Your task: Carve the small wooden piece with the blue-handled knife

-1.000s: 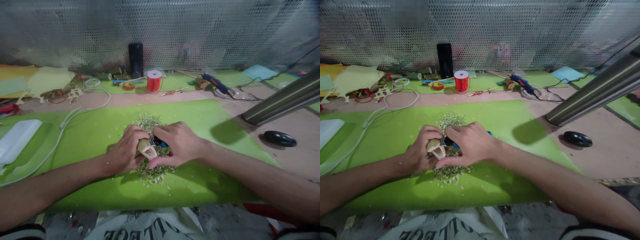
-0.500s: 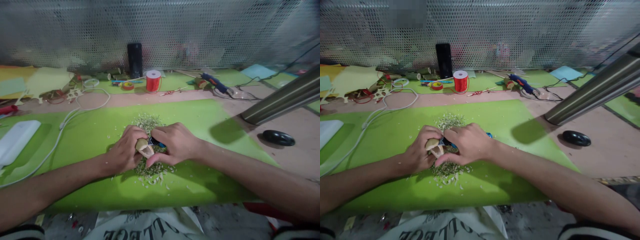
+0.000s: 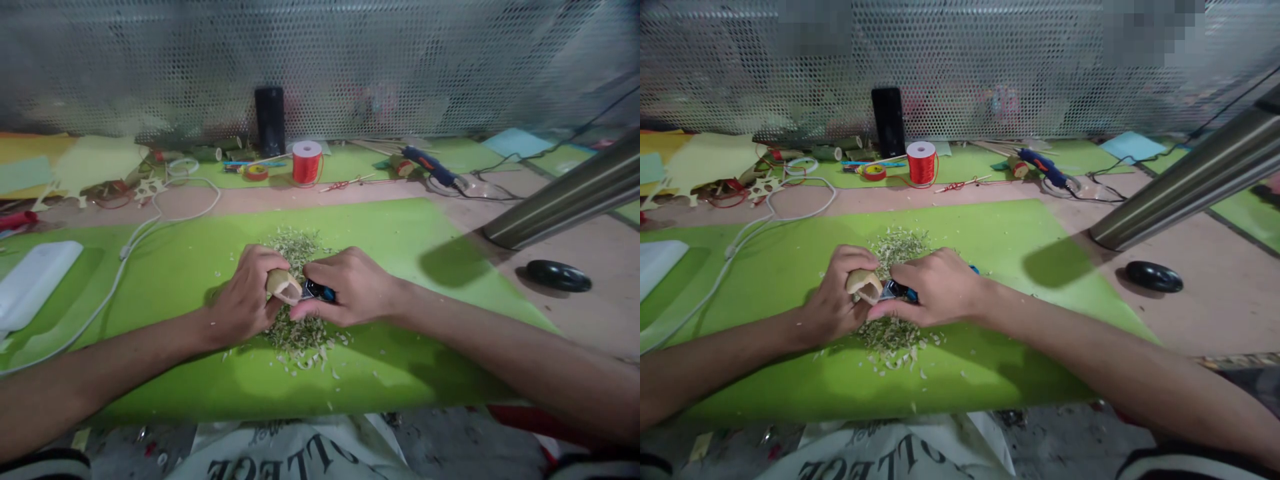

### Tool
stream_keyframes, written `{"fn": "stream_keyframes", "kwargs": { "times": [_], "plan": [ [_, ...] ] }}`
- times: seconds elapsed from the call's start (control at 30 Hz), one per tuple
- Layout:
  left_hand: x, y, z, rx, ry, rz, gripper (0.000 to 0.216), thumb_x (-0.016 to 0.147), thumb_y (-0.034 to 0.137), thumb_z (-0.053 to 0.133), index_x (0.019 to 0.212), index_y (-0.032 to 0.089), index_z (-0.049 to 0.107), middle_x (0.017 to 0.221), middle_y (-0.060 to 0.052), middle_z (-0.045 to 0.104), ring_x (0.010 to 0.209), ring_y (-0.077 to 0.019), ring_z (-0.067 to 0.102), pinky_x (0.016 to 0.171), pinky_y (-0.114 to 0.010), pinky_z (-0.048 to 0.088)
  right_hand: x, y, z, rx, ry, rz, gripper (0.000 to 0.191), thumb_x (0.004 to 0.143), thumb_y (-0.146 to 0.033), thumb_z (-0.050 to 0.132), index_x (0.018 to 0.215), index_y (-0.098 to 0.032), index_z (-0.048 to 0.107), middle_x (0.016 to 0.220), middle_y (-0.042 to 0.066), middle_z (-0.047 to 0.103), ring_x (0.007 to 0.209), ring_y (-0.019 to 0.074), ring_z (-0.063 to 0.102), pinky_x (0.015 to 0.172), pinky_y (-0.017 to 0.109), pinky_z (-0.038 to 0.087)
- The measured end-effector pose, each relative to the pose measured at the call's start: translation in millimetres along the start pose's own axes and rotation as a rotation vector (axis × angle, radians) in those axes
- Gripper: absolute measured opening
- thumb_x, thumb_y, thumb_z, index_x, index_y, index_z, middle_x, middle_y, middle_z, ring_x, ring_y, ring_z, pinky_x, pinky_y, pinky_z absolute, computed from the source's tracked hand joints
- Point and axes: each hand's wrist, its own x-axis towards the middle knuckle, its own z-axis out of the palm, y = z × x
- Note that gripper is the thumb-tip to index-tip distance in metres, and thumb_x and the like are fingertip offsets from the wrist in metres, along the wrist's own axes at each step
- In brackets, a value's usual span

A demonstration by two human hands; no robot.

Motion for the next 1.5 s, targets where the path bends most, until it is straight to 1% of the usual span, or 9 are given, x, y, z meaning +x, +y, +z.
{"fn": "stream_keyframes", "kwargs": {
  "times": [0.17,0.4,0.5,0.73,0.83,0.9,1.03,1.23,1.5],
  "plan": [
    [0.3,1.3,-0.8,-0.051,-0.039,0.015,0.030,0.093,0.038,0.055,0.112,0.018,0.042,0.093,-0.006,0.053,0.086,-0.0187,0.052,0.069,-0.032,0.053,0.0,0.4,-1.2,-0.084,0.087,0.007,0.075,0.079,-0.086,0.025,0.069,-0.017,0.053,0.049,-0.003,0.041,0.043,0.0085,0.029,0.047,0.025,0.014],
    [0.8,0.3,-1.2,-0.066,-0.051,0.003,0.031,0.092,0.041,0.056,0.109,0.018,0.043,0.091,-0.006,0.054,0.085,-0.0185,0.053,0.069,-0.033,0.052,-1.3,-0.7,1.7,-0.148,0.139,-0.069,0.070,0.086,-0.079,0.026,0.073,-0.017,0.055,0.051,-0.002,0.044,0.044,0.0092,0.030,0.047,0.026,0.012],
    [1.2,0.2,-0.9,-0.047,-0.041,0.006,0.033,0.092,0.043,0.055,0.109,0.017,0.043,0.091,-0.006,0.053,0.084,-0.0184,0.053,0.069,-0.032,0.052,-1.4,0.7,3.4,-0.127,0.120,-0.065,0.069,0.088,-0.077,0.024,0.072,-0.017,0.054,0.051,-0.002,0.045,0.043,0.0087,0.029,0.048,0.026,0.011],
    [1.3,0.5,-0.8,-0.021,-0.021,-0.027,0.030,0.093,0.043,0.053,0.109,0.019,0.044,0.091,-0.005,0.054,0.084,-0.0188,0.053,0.068,-0.034,0.053,0.9,2.4,0.5,-0.062,-0.030,0.016,0.073,0.088,-0.078,0.017,0.071,-0.017,0.054,0.052,0.000,0.048,0.043,0.0090,0.031,0.048,0.027,0.014],
    [0.5,0.0,0.1,-0.025,-0.014,-0.051,0.033,0.092,0.046,0.054,0.108,0.020,0.045,0.089,-0.005,0.053,0.082,-0.0184,0.052,0.067,-0.033,0.053,1.9,2.4,-0.7,-0.031,-0.066,0.053,0.075,0.087,-0.079,0.015,0.070,-0.017,0.055,0.051,0.000,0.047,0.044,0.0092,0.031,0.048,0.026,0.015],
    [0.3,-0.2,0.2,-0.028,-0.021,-0.059,0.031,0.092,0.044,0.055,0.107,0.019,0.045,0.089,-0.004,0.053,0.082,-0.0180,0.052,0.066,-0.032,0.053,2.0,2.9,-0.3,-0.009,-0.082,0.069,0.076,0.087,-0.080,0.015,0.070,-0.017,0.055,0.050,-0.001,0.046,0.044,0.0092,0.030,0.049,0.026,0.016],
    [-0.2,-0.5,-0.6,-0.064,-0.055,-0.066,0.025,0.092,0.038,0.056,0.105,0.019,0.046,0.088,-0.005,0.055,0.082,-0.0181,0.054,0.065,-0.032,0.053,0.7,2.0,0.9,-0.014,-0.071,0.045,0.075,0.086,-0.080,0.017,0.072,-0.017,0.055,0.050,-0.001,0.045,0.043,0.0092,0.029,0.048,0.026,0.015],
    [-4.1,-0.6,-1.0,-0.097,-0.121,-0.105,0.024,0.090,0.035,0.058,0.104,0.018,0.047,0.091,-0.008,0.058,0.085,-0.0205,0.057,0.067,-0.035,0.055,-1.6,-5.4,-1.3,-0.167,0.013,-0.023,0.068,0.089,-0.074,0.020,0.077,-0.017,0.056,0.058,0.001,0.052,0.046,0.0107,0.030,0.049,0.027,0.014],
    [-0.6,0.6,-3.3,-0.069,-0.092,-0.093,0.026,0.089,0.034,0.061,0.105,0.019,0.048,0.089,-0.007,0.059,0.085,-0.0210,0.058,0.067,-0.036,0.055,-0.7,2.1,2.9,-0.048,-0.042,-0.011,0.067,0.091,-0.073,0.020,0.071,-0.018,0.053,0.054,0.000,0.051,0.044,0.0092,0.030,0.047,0.026,0.015]
  ]
}}
